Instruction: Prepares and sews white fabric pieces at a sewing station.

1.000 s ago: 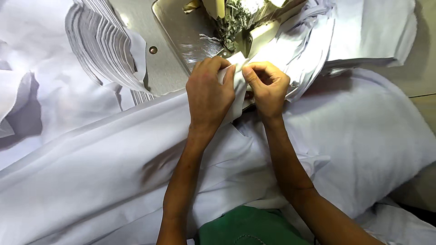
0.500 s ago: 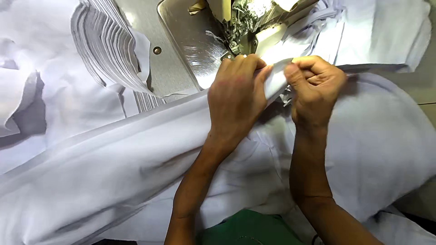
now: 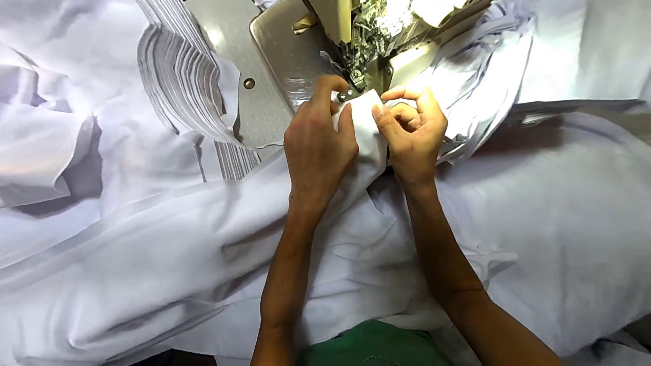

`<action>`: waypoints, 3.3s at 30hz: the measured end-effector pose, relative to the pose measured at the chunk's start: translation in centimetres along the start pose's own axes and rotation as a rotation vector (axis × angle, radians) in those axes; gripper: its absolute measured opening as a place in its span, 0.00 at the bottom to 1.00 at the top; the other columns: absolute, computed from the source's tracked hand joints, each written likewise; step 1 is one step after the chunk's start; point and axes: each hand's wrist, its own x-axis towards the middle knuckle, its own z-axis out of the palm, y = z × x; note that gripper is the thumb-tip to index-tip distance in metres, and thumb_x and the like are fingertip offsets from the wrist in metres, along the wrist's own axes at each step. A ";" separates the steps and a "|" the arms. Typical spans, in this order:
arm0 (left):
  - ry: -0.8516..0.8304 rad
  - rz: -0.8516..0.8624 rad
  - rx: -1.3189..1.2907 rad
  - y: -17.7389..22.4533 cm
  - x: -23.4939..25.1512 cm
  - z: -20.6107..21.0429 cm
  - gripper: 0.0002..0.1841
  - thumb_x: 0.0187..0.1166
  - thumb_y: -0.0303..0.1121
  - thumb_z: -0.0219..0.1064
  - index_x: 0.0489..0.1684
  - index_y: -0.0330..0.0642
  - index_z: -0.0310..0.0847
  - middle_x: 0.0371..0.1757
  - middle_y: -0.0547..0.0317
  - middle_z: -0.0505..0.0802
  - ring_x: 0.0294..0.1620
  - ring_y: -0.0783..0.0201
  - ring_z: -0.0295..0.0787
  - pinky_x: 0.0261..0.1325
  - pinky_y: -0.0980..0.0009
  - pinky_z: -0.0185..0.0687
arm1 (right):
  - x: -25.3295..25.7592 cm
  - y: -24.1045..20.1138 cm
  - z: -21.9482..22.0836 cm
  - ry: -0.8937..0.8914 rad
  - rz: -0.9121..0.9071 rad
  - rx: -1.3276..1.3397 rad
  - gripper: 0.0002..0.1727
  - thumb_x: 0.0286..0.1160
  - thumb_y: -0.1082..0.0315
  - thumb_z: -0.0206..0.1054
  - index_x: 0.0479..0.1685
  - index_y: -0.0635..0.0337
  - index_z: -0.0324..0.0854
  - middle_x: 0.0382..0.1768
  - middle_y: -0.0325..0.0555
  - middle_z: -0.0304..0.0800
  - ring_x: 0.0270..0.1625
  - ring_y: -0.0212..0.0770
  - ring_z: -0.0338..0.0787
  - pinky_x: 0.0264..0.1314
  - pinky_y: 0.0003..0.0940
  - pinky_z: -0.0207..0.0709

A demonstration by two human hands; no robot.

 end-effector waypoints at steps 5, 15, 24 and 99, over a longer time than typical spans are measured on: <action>0.030 -0.033 0.011 -0.8 2.1 1.1 0.20 0.78 0.34 0.66 0.69 0.47 0.76 0.34 0.65 0.92 0.36 0.63 0.90 0.35 0.62 0.83 | 0.9 0.8 0.8 0.073 -0.057 0.057 0.10 0.78 0.75 0.68 0.54 0.66 0.79 0.16 0.34 0.76 0.16 0.26 0.72 0.18 0.21 0.67; 0.074 -0.073 0.001 -1.0 3.5 1.4 0.21 0.75 0.33 0.66 0.68 0.44 0.74 0.35 0.65 0.92 0.35 0.63 0.90 0.34 0.61 0.82 | 2.7 1.5 2.4 0.167 -0.086 0.114 0.09 0.76 0.76 0.70 0.50 0.67 0.80 0.10 0.32 0.65 0.10 0.26 0.62 0.13 0.22 0.59; 0.120 -0.085 0.029 -1.3 4.3 1.7 0.21 0.75 0.32 0.66 0.68 0.45 0.74 0.35 0.67 0.92 0.34 0.65 0.90 0.34 0.63 0.82 | 3.9 1.8 3.0 0.179 -0.062 0.127 0.07 0.76 0.75 0.69 0.47 0.64 0.79 0.10 0.32 0.69 0.09 0.27 0.64 0.13 0.23 0.61; 0.686 -0.562 -0.885 -14.9 -33.9 -20.2 0.17 0.92 0.31 0.38 0.58 0.46 0.76 0.51 0.67 0.95 0.58 0.69 0.92 0.67 0.65 0.87 | -9.8 3.3 -6.7 -0.162 0.224 -0.040 0.06 0.73 0.65 0.77 0.33 0.56 0.89 0.24 0.32 0.86 0.22 0.21 0.77 0.23 0.15 0.69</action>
